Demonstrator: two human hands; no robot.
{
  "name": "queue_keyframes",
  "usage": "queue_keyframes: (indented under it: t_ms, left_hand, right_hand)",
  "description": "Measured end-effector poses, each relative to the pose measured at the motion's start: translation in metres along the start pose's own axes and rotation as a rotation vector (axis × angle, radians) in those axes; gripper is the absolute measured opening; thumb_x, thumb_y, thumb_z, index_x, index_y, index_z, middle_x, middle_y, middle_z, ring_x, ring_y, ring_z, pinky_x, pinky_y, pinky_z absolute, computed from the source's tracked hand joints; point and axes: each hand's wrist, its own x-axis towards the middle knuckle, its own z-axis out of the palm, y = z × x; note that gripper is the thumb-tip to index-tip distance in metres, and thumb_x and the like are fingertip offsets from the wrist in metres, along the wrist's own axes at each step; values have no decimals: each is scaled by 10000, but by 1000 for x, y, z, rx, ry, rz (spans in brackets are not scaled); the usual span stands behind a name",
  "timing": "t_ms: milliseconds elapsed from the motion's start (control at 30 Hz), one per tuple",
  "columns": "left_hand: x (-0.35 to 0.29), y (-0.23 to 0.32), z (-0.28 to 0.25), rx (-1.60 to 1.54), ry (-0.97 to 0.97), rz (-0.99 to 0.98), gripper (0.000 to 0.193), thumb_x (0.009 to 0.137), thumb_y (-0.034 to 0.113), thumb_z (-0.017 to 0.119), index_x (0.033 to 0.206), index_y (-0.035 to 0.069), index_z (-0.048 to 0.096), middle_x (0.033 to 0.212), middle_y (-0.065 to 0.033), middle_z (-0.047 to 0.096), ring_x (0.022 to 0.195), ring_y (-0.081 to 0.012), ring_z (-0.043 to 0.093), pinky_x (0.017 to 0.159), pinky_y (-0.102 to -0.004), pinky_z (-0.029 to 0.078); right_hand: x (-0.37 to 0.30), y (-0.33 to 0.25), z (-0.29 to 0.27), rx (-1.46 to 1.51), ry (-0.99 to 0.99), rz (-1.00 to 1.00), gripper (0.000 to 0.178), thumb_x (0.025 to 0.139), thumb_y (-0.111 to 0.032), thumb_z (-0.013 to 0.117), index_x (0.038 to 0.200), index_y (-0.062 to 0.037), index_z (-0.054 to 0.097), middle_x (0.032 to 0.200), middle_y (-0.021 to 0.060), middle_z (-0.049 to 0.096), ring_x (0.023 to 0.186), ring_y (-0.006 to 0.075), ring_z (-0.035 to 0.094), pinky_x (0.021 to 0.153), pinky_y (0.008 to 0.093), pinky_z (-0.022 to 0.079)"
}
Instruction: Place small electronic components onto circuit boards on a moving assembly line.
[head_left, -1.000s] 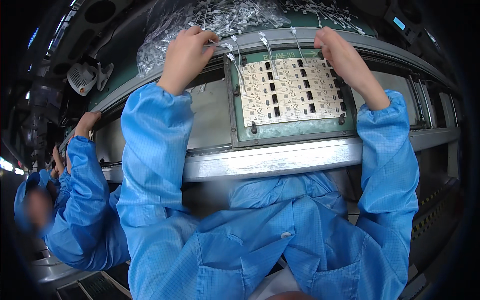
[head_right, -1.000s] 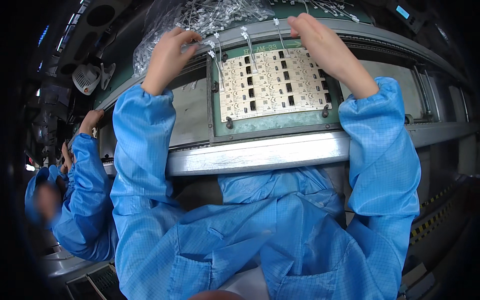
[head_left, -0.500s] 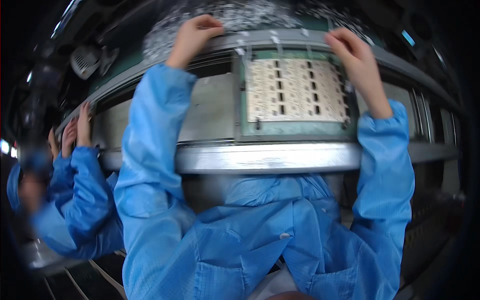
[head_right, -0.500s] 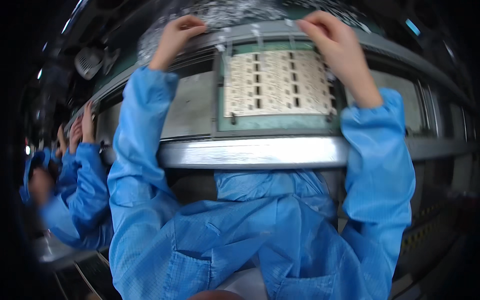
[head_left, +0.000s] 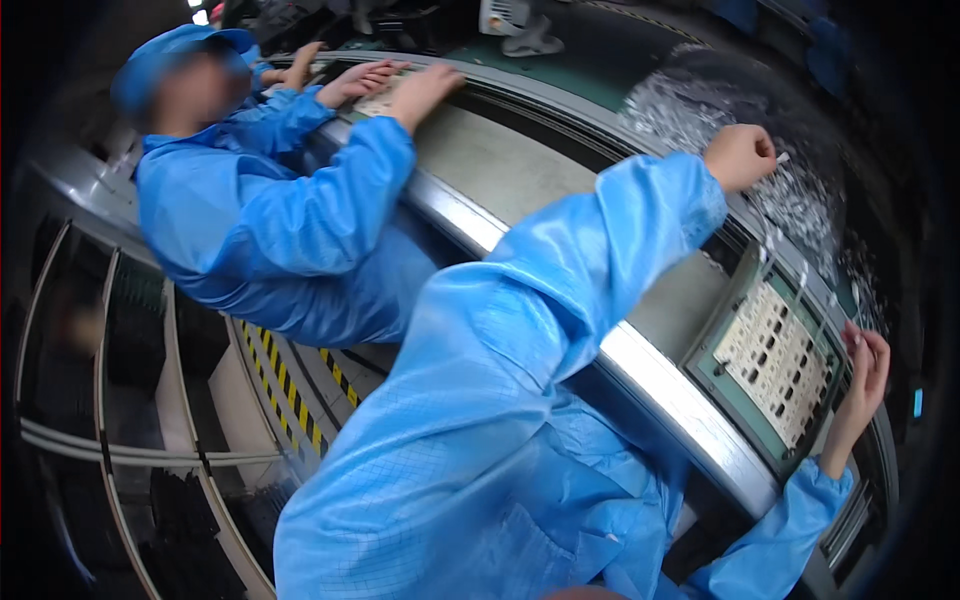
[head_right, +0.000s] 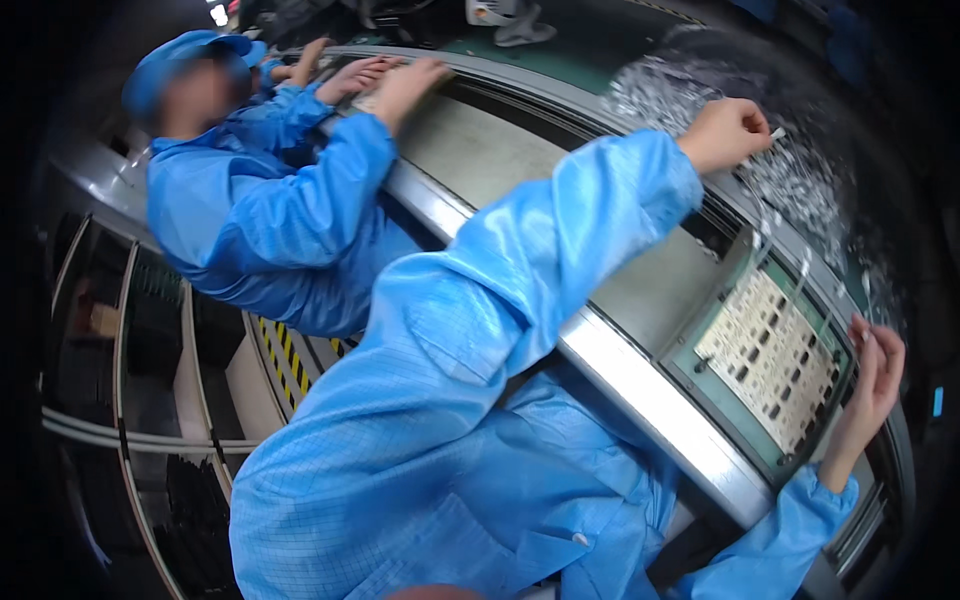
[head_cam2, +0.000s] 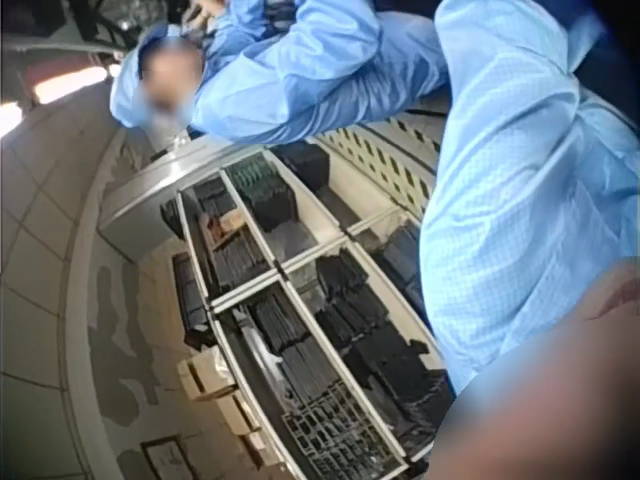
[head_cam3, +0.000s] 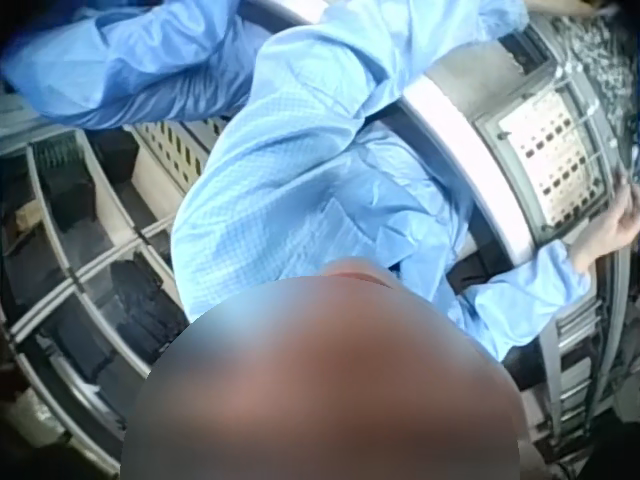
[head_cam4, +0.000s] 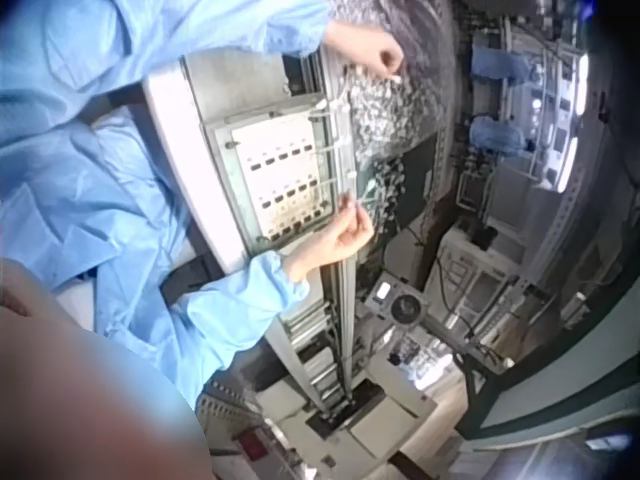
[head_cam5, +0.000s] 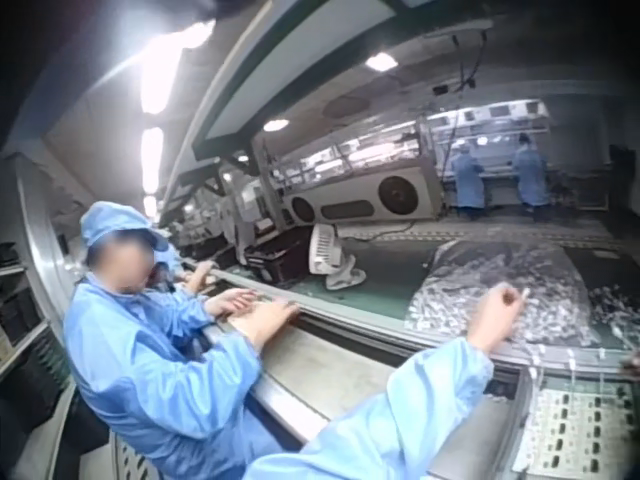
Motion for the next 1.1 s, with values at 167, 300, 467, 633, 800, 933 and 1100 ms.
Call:
queue_keyframes:
  t_ms: [167, 300, 467, 633, 800, 933, 1100]
  left_hand:
    - [4, 6, -14, -147, 110, 109, 172, 796, 207, 749, 872, 55, 721, 846, -126, 727, 810, -273, 704, 732, -421, 559]
    - [26, -15, -40, -523, 59, 70, 128, 909, 86, 731, 1001, 9, 688, 840, -21, 689, 691, -88, 592, 608, -244, 457]
    - [10, 6, -104, -864, 176, 22, 214, 1071, 270, 517, 1110, 68, 574, 846, -69, 657, 746, -171, 637, 612, -316, 480]
    - [-43, 28, -110, -543, -191, -362, 93, 1053, 175, 549, 996, 100, 543, 623, 70, 355, 492, -51, 336, 464, -235, 279]
    - [-73, 83, -68, -152, -528, -375, 93, 1002, 149, 600, 1039, 66, 582, 719, 24, 577, 565, -55, 498, 512, -207, 382]
    - [-79, 82, -74, -381, -691, -340, 170, 969, 130, 631, 1114, 42, 620, 955, -35, 714, 793, -62, 648, 704, -190, 489]
    - [-76, 72, -71, -704, -902, 86, 396, 978, 108, 659, 1347, -6, 569, 1219, -95, 687, 1039, -117, 677, 883, -232, 541]
  right_hand:
    - [3, -17, 23, -3, -58, 47, 169, 1046, -95, 577, 1184, 3, 570, 1264, 174, 691, 1174, 203, 649, 1063, 308, 444]
    - [0, -29, 34, 41, -96, 68, 139, 1052, -59, 543, 1166, 20, 542, 1318, 221, 659, 1225, 236, 638, 1080, 326, 452]
    - [-7, -34, 37, 6, -168, 21, 135, 1058, -51, 523, 1163, 31, 546, 1298, 175, 677, 1200, 209, 656, 980, 288, 511]
    - [-18, -50, 54, -343, -143, -67, 134, 1043, -80, 557, 1123, 26, 542, 1137, 186, 744, 969, 257, 750, 771, 317, 570]
    - [-20, -43, 61, -627, -218, -244, 97, 1006, -68, 611, 1070, 2, 587, 1067, 125, 751, 891, 221, 719, 720, 305, 527]
    - [-25, -55, 77, -690, -337, -202, 75, 903, -70, 709, 937, -13, 674, 889, 83, 692, 817, 226, 624, 719, 330, 467]
    - [-25, -52, 79, -632, -333, -31, 69, 864, -81, 743, 903, -24, 735, 838, 69, 664, 808, 213, 593, 736, 334, 448]
